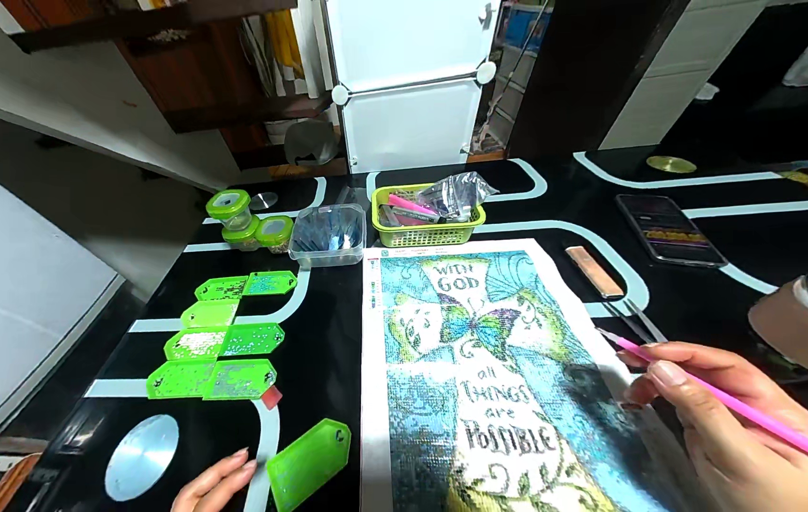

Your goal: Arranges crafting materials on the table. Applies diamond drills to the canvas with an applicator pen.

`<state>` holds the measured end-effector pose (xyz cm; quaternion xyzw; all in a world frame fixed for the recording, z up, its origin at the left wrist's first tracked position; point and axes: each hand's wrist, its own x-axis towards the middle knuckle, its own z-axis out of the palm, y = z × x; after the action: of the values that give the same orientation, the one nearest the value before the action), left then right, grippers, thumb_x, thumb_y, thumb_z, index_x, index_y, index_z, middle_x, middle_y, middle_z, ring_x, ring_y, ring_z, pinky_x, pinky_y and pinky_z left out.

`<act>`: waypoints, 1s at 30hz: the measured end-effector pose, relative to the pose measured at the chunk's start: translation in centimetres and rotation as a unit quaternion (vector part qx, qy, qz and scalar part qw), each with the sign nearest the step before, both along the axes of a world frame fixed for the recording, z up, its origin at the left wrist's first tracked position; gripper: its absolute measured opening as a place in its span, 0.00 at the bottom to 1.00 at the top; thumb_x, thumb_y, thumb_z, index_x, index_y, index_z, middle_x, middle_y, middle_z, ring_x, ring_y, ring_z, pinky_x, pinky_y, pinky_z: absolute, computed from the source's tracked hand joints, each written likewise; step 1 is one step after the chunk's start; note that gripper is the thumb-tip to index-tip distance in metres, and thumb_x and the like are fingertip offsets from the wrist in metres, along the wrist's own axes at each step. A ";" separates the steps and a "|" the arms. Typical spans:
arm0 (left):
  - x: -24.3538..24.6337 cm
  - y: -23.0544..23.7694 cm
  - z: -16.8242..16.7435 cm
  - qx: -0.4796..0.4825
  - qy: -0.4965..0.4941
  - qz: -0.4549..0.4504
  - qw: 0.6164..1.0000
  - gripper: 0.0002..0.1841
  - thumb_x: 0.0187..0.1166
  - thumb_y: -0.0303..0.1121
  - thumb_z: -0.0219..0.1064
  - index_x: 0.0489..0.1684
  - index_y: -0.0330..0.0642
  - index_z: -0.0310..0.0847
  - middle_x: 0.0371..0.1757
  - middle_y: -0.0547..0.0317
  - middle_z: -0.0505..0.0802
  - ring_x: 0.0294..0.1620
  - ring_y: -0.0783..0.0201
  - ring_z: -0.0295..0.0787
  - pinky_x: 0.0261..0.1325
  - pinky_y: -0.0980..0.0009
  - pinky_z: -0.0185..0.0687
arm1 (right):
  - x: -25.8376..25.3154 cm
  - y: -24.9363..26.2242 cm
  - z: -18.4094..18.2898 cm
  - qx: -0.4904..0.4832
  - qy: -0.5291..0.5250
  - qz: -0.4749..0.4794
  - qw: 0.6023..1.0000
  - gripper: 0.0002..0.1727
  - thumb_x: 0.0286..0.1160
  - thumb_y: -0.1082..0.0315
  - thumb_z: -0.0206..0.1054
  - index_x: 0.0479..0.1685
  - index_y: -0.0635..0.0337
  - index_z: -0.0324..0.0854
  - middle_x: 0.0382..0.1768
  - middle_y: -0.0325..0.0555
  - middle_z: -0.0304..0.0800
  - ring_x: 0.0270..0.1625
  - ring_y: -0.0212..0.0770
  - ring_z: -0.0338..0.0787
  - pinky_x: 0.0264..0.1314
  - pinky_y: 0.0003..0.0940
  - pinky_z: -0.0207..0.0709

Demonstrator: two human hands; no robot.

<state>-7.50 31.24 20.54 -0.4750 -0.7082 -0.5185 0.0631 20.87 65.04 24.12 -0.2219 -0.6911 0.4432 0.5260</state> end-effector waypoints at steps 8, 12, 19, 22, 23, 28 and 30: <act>0.7 0.7 0.2 -0.060 0.040 0.115 0.991 0.26 0.81 0.54 0.64 0.59 0.40 0.88 0.62 0.48 0.91 0.70 0.61 0.82 0.75 0.57 0.71 | -0.2 -1.2 0.3 0.003 0.043 0.047 0.998 0.08 0.85 0.62 0.65 0.55 0.45 0.86 0.48 0.22 0.93 0.39 0.21 0.90 0.37 0.18 0.85; 1.1 1.3 0.3 -0.046 0.033 0.159 0.986 0.25 0.80 0.51 0.64 0.56 0.36 0.89 0.58 0.47 0.93 0.66 0.59 0.86 0.73 0.53 0.75 | -0.4 -1.4 0.2 -0.002 0.040 0.088 0.995 0.08 0.84 0.66 0.65 0.56 0.50 0.85 0.49 0.25 0.92 0.39 0.21 0.89 0.38 0.19 0.85; 0.9 1.7 -0.3 -0.074 0.041 0.189 0.978 0.29 0.78 0.58 0.63 0.56 0.39 0.90 0.57 0.51 0.94 0.62 0.57 0.88 0.69 0.51 0.78 | -0.6 -1.5 -0.6 0.002 0.037 0.073 0.997 0.08 0.82 0.72 0.63 0.54 0.61 0.83 0.46 0.33 0.90 0.36 0.21 0.86 0.35 0.17 0.82; 1.1 1.9 -0.1 -0.090 0.040 0.197 0.975 0.30 0.77 0.59 0.62 0.57 0.39 0.90 0.58 0.50 0.94 0.63 0.55 0.88 0.69 0.49 0.78 | -0.3 -1.4 -0.8 0.000 0.024 0.080 0.997 0.09 0.81 0.73 0.63 0.55 0.62 0.83 0.47 0.34 0.90 0.36 0.21 0.86 0.36 0.17 0.83; 1.2 2.0 0.0 -0.095 0.039 0.198 0.975 0.31 0.77 0.59 0.61 0.57 0.39 0.90 0.58 0.50 0.94 0.63 0.55 0.88 0.69 0.50 0.78 | -0.3 -1.3 -0.8 0.000 0.020 0.082 0.996 0.09 0.81 0.73 0.63 0.54 0.62 0.83 0.47 0.34 0.90 0.36 0.21 0.86 0.36 0.17 0.83; 1.2 1.9 -0.2 -0.088 0.039 0.196 0.976 0.31 0.77 0.60 0.63 0.57 0.39 0.90 0.58 0.50 0.94 0.62 0.58 0.88 0.68 0.56 0.80 | -0.2 -1.2 -1.1 0.000 -0.009 0.071 0.997 0.08 0.83 0.71 0.62 0.53 0.61 0.84 0.47 0.34 0.90 0.37 0.22 0.87 0.35 0.17 0.83; 1.2 1.9 0.0 -0.096 0.033 0.190 0.977 0.29 0.78 0.57 0.64 0.58 0.38 0.89 0.59 0.47 0.93 0.64 0.56 0.87 0.69 0.55 0.80 | -0.2 -1.1 -1.2 0.001 -0.021 0.081 0.997 0.09 0.84 0.71 0.61 0.54 0.61 0.84 0.48 0.33 0.90 0.38 0.21 0.87 0.35 0.16 0.83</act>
<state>-6.30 33.13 20.56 -0.3529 -0.8294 -0.4106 0.1382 20.62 63.96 22.88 -0.1744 -0.7180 0.4788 0.4742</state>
